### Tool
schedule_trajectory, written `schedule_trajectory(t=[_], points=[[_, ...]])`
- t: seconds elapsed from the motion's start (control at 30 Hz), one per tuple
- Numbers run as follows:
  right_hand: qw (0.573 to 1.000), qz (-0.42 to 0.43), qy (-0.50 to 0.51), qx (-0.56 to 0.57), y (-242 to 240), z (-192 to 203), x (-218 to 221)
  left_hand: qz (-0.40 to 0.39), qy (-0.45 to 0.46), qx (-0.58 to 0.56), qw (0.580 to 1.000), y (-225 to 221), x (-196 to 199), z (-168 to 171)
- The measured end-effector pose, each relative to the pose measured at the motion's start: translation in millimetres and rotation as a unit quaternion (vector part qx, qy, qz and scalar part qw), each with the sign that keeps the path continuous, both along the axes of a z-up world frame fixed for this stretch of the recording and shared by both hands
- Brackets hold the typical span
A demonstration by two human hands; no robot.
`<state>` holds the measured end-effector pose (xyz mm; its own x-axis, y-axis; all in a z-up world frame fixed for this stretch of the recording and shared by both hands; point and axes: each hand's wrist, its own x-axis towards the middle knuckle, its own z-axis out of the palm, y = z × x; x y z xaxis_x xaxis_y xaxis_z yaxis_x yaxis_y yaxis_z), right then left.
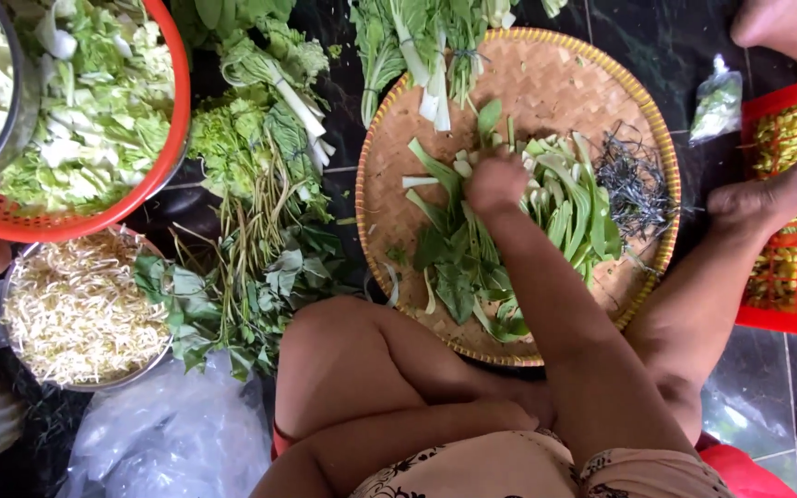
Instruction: Picking and separating leaves from green vegetable stalks and organizing them on a tray.
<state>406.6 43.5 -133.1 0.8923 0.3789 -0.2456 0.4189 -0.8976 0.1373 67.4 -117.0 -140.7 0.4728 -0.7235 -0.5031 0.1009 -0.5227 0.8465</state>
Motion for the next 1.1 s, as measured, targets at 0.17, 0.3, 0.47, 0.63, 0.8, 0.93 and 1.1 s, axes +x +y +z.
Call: schedule_trajectory(t=[0.17, 0.3, 0.47, 0.63, 0.8, 0.93, 1.1], points=[[0.999, 0.011, -0.021, 0.029, 18.4, -36.9, -2.5, 0.0, -0.01, 0.008, 1.0, 33.5, 0.7, 46.3], [1.0, 0.003, 0.011, 0.008, 26.6, -25.0, 5.8, -0.006, -0.025, 0.018, 0.999, 60.0, 6.5, 95.9], [0.999, -0.017, 0.015, 0.039, 26.3, -14.5, -13.9, -0.004, -0.044, 0.032, 0.999, 115.9, 23.5, 194.2], [0.996, -0.007, 0.044, 0.077, 13.5, 27.1, -17.4, -0.001, -0.049, 0.042, 0.998, 125.9, 36.9, 210.5], [0.961, -0.065, 0.121, 0.239, -7.9, 137.1, -26.9, 0.091, -0.197, -0.011, 0.976, 90.7, 25.3, 105.3], [0.918, 0.017, 0.093, 0.385, -50.5, 214.4, -35.8, 0.184, -0.24, -0.064, 0.951, 122.3, 30.4, 170.9], [0.819, 0.039, 0.005, 0.573, -86.3, 281.7, -101.0, 0.437, 0.135, -0.252, 0.853, 137.4, 59.5, 164.0]])
